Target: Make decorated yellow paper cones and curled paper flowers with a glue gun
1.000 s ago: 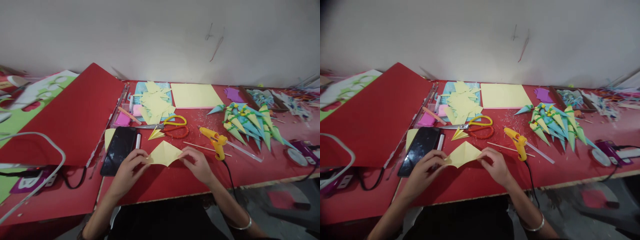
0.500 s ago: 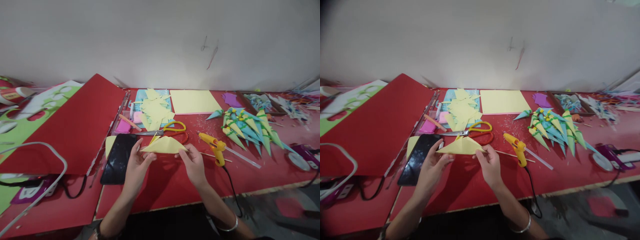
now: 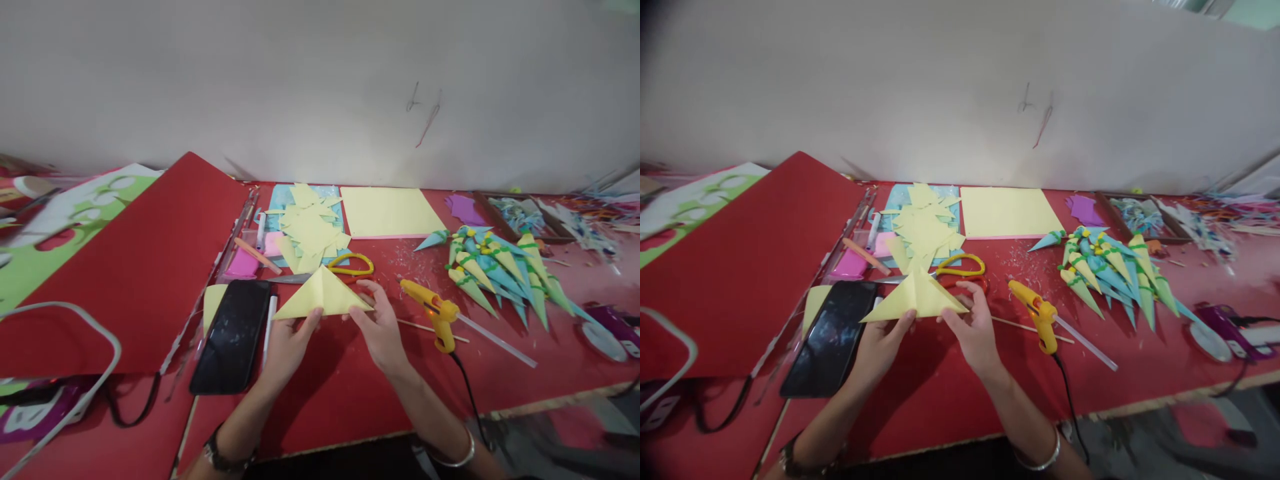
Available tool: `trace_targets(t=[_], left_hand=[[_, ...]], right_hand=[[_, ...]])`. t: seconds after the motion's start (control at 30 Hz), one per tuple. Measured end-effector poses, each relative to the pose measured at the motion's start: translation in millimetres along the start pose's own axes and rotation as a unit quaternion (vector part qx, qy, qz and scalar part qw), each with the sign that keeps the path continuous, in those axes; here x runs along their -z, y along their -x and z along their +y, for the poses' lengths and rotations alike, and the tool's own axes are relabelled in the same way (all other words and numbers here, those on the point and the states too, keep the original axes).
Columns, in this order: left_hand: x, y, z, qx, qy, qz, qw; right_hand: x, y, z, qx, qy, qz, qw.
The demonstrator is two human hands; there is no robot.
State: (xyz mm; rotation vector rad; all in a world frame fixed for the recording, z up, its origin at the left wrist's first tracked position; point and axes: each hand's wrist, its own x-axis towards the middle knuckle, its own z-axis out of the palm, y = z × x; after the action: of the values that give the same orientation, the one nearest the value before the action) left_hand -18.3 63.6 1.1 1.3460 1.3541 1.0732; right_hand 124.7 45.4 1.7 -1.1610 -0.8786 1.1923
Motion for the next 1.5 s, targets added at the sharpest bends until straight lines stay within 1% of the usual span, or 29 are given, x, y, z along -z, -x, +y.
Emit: trace_targets(t=[0.1, 0.17, 0.23, 0.43, 0.6, 0.67, 0.83, 0.97, 1.2, 1.27, 1.37, 1.5], left_hand=[[0.6, 1, 0, -0.004, -0.013, 0.004, 1.0], [-0.1, 1, -1, -0.006, -0.018, 0.001, 1.0], [-0.9, 2, -1, -0.008, -0.023, -0.003, 1.0], [-2.1, 2, -4, -0.028, -0.033, -0.016, 0.999], [0.7, 1, -6, -0.063, -0.06, -0.023, 0.996], [3.8, 1, -6, -0.077, -0.075, -0.029, 0.994], [8.9, 0, -7, -0.113, -0.105, -0.061, 0.986], [8.4, 1, -7, -0.132, -0.12, -0.069, 0.982], [8.5, 0, -10, -0.152, -0.161, -0.041, 0.974], [8.7, 0, -10, -0.164, -0.173, -0.043, 0.97], [7.6, -1, -9, -0.191, -0.184, -0.066, 0.962], [3.1, 0, -9, -0.231, -0.192, -0.101, 0.948]], right_hand=[[0, -2, 4, -0.041, -0.006, -0.072, 0.997], [1, -2, 6, -0.058, 0.0, -0.096, 0.994], [1, -2, 7, -0.058, 0.009, -0.089, 0.994], [0, -2, 8, -0.049, 0.028, -0.024, 0.998], [-1, -1, 9, -0.045, 0.025, -0.019, 0.999], [-1, 0, 11, -0.035, 0.022, -0.03, 0.999], [2, -1, 16, 0.015, 0.04, -0.092, 0.995], [3, -1, 16, 0.026, 0.052, -0.1, 0.993], [2, 3, 9, 0.027, 0.096, -0.103, 0.99], [2, 3, 10, 0.033, 0.102, -0.103, 0.989], [6, 0, 12, 0.047, 0.112, -0.118, 0.986], [11, -4, 15, 0.061, 0.126, -0.155, 0.978]])
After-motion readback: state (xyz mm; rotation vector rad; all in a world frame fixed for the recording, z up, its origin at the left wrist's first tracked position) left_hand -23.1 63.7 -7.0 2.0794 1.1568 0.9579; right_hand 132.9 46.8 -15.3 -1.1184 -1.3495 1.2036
